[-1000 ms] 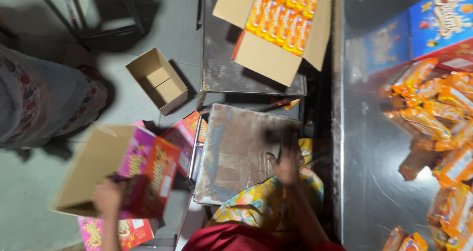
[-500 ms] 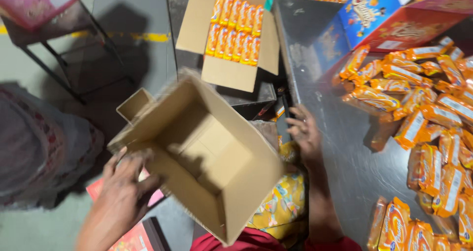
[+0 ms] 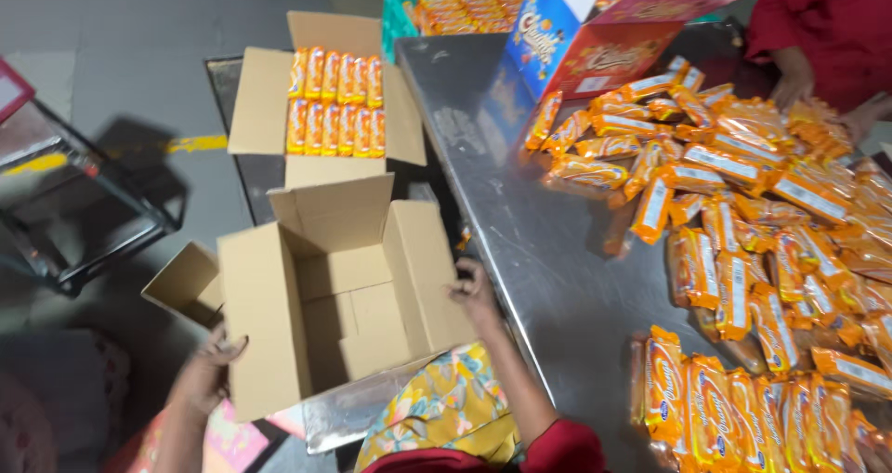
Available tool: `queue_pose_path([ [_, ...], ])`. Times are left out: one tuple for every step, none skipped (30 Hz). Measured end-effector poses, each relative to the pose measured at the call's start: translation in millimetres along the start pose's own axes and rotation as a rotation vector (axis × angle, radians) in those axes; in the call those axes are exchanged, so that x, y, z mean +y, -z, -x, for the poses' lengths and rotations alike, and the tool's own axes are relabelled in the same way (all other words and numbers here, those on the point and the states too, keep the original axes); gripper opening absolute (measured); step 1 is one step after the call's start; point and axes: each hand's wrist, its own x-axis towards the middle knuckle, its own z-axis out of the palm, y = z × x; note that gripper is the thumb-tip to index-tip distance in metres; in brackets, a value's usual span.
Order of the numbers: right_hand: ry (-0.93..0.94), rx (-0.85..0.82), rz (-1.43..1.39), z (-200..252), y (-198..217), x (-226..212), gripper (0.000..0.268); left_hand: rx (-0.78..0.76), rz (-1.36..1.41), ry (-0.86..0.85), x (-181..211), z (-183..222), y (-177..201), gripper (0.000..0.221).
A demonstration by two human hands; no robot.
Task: The person packs orange snack bars from a metal table into cardboard boxes. They repeatedly pick up groups of snack bars, arrange them, and place them into the boxes. Another person is visible working alongside.
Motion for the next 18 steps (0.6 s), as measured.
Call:
queue_pose_path([
  [0.111, 0.047, 0.266, 6.2, -4.0, 12.2, 0.053, 0.089, -0.076, -0.123, -25.5, 1.3, -13.4, 0.050],
  [0.217, 0.099, 0.528, 10.0, -12.7, 20.0, 0.034, 0.180, -0.158, -0.237, -45.6, -0.9, -30.3, 0.047],
  [0.272, 0.124, 0.667, 9.6, -21.0, 18.1, 0.025, 0.262, -0.222, -0.342, -60.7, -7.5, -50.8, 0.045],
  [0.310, 0.139, 0.812, 18.3, -22.2, 16.9, 0.017, 0.306, -0.260, -0.317, -72.0, -4.9, -69.6, 0.043],
  [0.346, 0.152, 0.958, 22.2, -19.3, 12.9, 0.012, 0.326, -0.263, -0.230, -78.2, -6.8, -88.9, 0.044],
  [0.294, 0.075, 1.063, 23.4, -12.7, 0.7, 0.010, 0.349, -0.266, -0.143, -78.5, -14.4, -107.7, 0.045],
  [0.240, -0.004, 1.166, 22.5, -4.6, -16.7, 0.009, 0.289, -0.285, -0.205, -72.8, -15.3, -120.0, 0.042],
  [0.202, -0.077, 1.266, 9.5, 2.0, -41.2, 0.010, 0.230, -0.298, -0.284, -59.8, -25.5, -136.2, 0.040],
  [0.048, -0.206, 1.197, -1.0, 13.9, -69.6, 0.021, 0.178, -0.288, -0.225, -47.1, -33.4, -157.4, 0.053],
  [-0.110, -0.336, 1.120, -4.5, 27.1, -97.5, 0.036, 0.125, -0.281, -0.159, -36.8, -34.2, -178.3, 0.071],
  [-0.264, -0.465, 1.034, -0.4, 32.6, -121.2, 0.053, 0.123, -0.396, -0.170, -28.6, -29.5, -198.0, 0.080],
  [-0.157, -0.560, 0.931, 7.5, 29.9, -140.1, 0.038, 0.121, -0.511, -0.180, -21.7, -21.0, -213.6, 0.089],
  [-0.052, -0.651, 0.825, 14.3, 26.4, -158.4, 0.028, 0.118, -0.625, -0.190, -13.6, -15.2, -222.0, 0.099],
  [0.056, -0.737, 0.720, 23.1, 21.9, -173.9, 0.028, 0.134, -0.569, -0.185, -6.9, -11.5, -228.8, 0.097],
  [0.063, -0.774, 0.822, 40.3, 7.6, -177.9, 0.040, 0.149, -0.514, -0.179, -3.5, -6.4, -232.9, 0.095],
  [0.059, -0.808, 0.916, 64.6, -13.7, -171.3, 0.055, 0.160, -0.468, -0.164, -2.7, 0.3, -230.0, 0.093],
  [0.100, -0.763, 1.283, 85.1, -36.9, -160.7, 0.032, 0.159, -0.429, -0.173, -2.6, 2.7, -223.2, 0.092],
  [0.130, -0.703, 1.654, 110.1, -53.7, -146.4, 0.022, 0.153, -0.390, -0.177, -4.1, 3.8, -214.3, 0.091],
])
